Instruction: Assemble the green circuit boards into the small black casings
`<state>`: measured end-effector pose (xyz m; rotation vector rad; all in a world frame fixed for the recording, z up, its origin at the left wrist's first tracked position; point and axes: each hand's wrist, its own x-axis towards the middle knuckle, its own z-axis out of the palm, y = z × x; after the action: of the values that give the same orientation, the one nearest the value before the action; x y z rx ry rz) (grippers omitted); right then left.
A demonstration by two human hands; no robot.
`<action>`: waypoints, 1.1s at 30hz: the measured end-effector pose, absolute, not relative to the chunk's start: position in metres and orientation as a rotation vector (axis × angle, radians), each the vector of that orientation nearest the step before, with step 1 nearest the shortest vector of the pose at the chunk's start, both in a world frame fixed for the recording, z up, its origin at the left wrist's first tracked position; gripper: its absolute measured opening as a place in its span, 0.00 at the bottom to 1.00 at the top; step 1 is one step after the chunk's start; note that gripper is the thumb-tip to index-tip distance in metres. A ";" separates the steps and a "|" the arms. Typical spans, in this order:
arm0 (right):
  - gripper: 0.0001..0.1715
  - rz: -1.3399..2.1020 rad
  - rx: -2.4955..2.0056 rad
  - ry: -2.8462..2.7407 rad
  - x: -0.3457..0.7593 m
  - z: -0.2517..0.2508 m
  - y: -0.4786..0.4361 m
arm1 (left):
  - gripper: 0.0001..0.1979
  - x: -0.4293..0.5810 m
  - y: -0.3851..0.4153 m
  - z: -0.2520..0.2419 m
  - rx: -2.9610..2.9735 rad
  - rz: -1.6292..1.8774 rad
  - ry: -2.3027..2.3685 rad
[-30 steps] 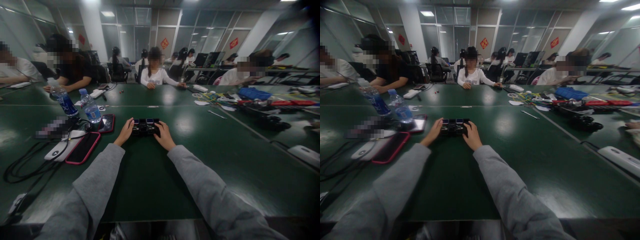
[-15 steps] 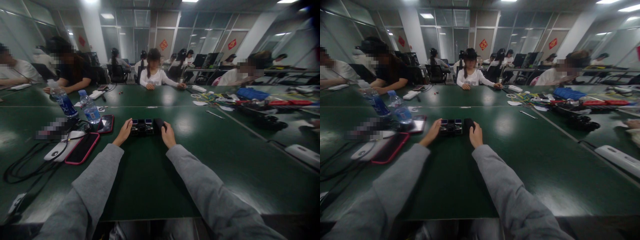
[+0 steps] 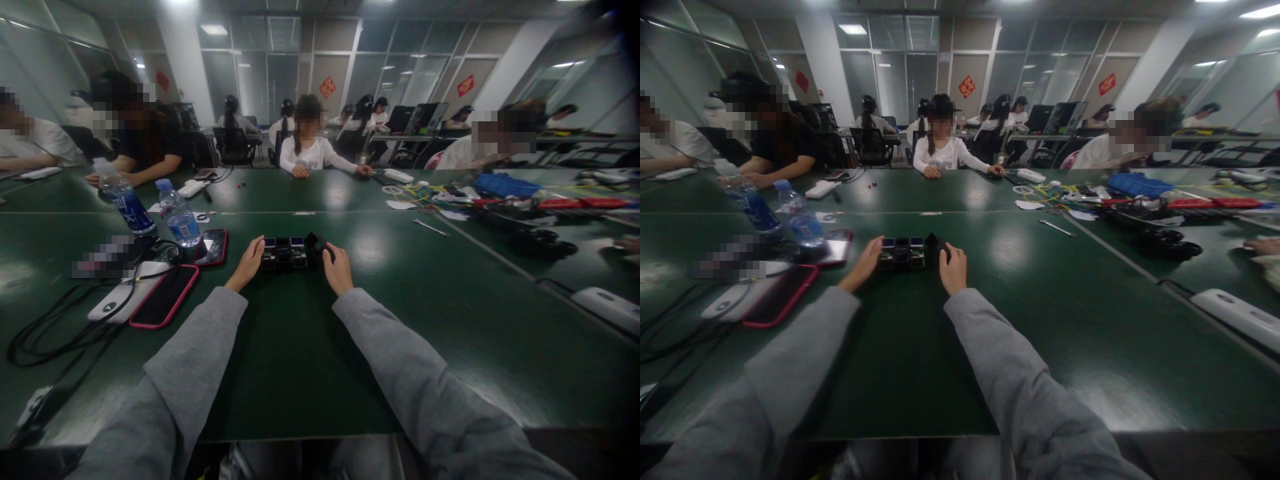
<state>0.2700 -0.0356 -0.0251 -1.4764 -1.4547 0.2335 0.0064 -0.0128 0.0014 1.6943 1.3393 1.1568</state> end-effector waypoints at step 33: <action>0.42 -0.005 -1.994 -1.378 0.525 -0.019 -0.171 | 0.31 0.005 -0.014 -0.002 1.689 1.189 1.302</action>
<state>0.5253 -0.1707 -0.0186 -1.9936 -1.3782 -0.0051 0.0051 -0.0142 -0.0015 1.6889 1.3018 1.1888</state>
